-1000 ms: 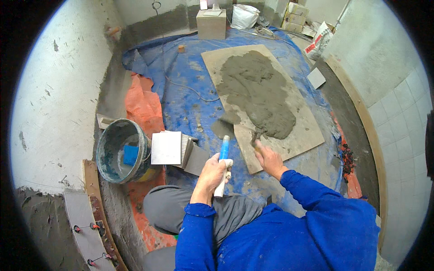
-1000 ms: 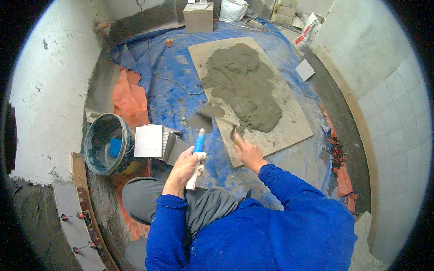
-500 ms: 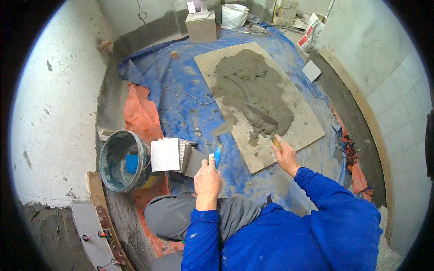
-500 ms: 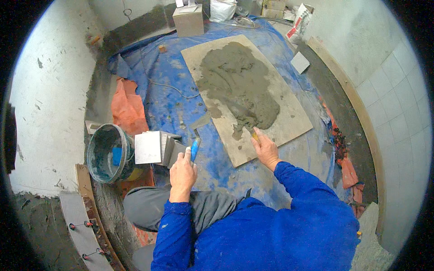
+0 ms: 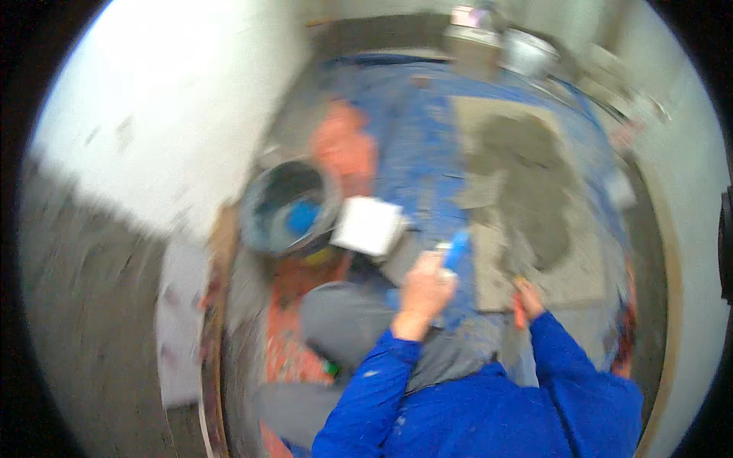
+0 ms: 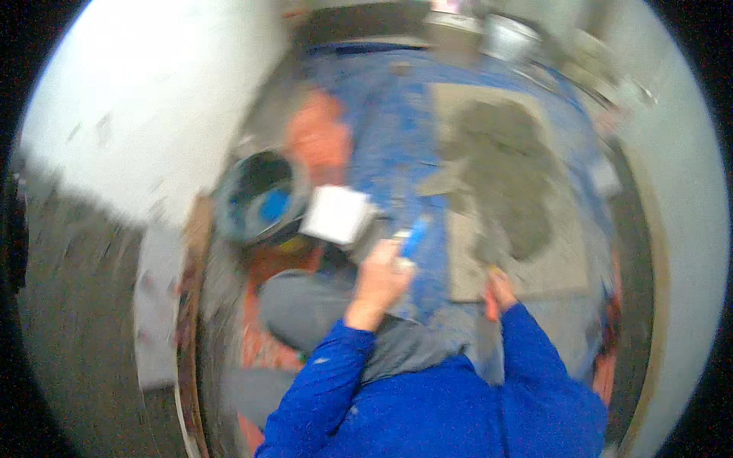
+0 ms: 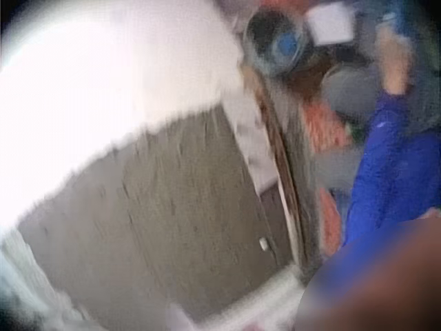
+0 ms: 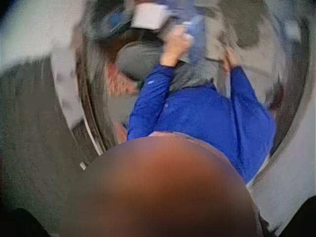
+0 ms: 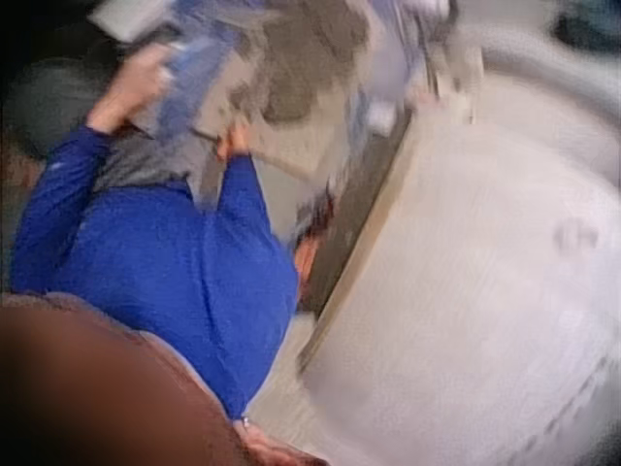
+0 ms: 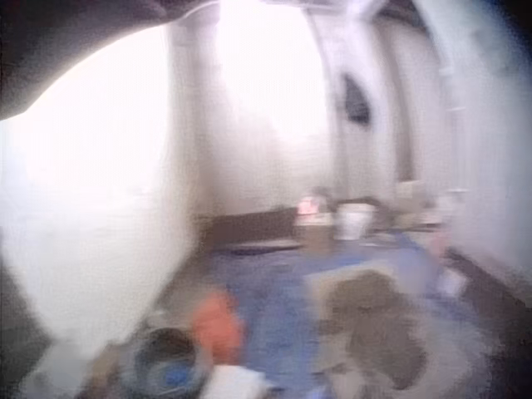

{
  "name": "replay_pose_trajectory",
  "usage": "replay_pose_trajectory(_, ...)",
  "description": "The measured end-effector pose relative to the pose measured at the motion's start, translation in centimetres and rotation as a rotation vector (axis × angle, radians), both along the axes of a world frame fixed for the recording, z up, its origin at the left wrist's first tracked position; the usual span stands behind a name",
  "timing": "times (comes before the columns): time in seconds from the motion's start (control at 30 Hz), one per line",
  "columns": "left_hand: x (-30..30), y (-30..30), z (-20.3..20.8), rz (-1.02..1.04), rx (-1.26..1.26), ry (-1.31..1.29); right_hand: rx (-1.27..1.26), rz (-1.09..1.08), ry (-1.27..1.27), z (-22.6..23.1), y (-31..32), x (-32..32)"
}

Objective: The person installs a wall tile by applying mortar with a trowel, positioning the tile, and tapping it into place with a rubber mallet. The person uses tile leveling clips and spacers to align the tile and repeatedly checks the fit while seated on the floor.

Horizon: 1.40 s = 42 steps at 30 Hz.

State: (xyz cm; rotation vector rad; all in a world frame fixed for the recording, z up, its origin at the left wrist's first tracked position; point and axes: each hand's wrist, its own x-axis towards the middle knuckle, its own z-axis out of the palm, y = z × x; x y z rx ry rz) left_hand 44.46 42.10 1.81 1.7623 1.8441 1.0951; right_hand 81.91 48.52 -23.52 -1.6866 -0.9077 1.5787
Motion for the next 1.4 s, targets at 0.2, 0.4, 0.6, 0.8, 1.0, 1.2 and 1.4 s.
replay_pose_trajectory(0.2,-2.5,-4.1,3.8,0.096,0.247,-0.579,0.436,0.351,-1.032,-1.5,3.2,-2.2)
replay_pose_trajectory(0.4,-8.6,-11.0,8.2,0.279,0.356,-0.505,0.638,0.594,0.052,22.7,3.0,-25.8)
replay_pose_trajectory(0.6,-12.6,-16.3,11.3,0.503,0.476,-0.325,0.66,1.218,0.645,38.5,-8.4,-45.5)
replay_pose_trajectory(0.8,-19.2,-24.9,9.2,0.743,0.156,-0.101,0.606,1.257,0.606,36.6,-15.5,-53.4)
replay_pose_trajectory(1.0,-22.7,-31.9,1.6,0.841,-0.269,-0.107,0.979,1.3,0.353,35.9,-16.2,-55.7)
replay_pose_trajectory(1.2,-22.5,-32.1,-1.5,0.658,-0.428,-0.037,1.597,1.414,0.348,39.4,-20.0,-62.0)
replay_pose_trajectory(1.4,-22.9,-31.7,-0.6,0.617,-0.641,0.072,1.811,1.469,0.058,40.8,-23.9,-64.9)
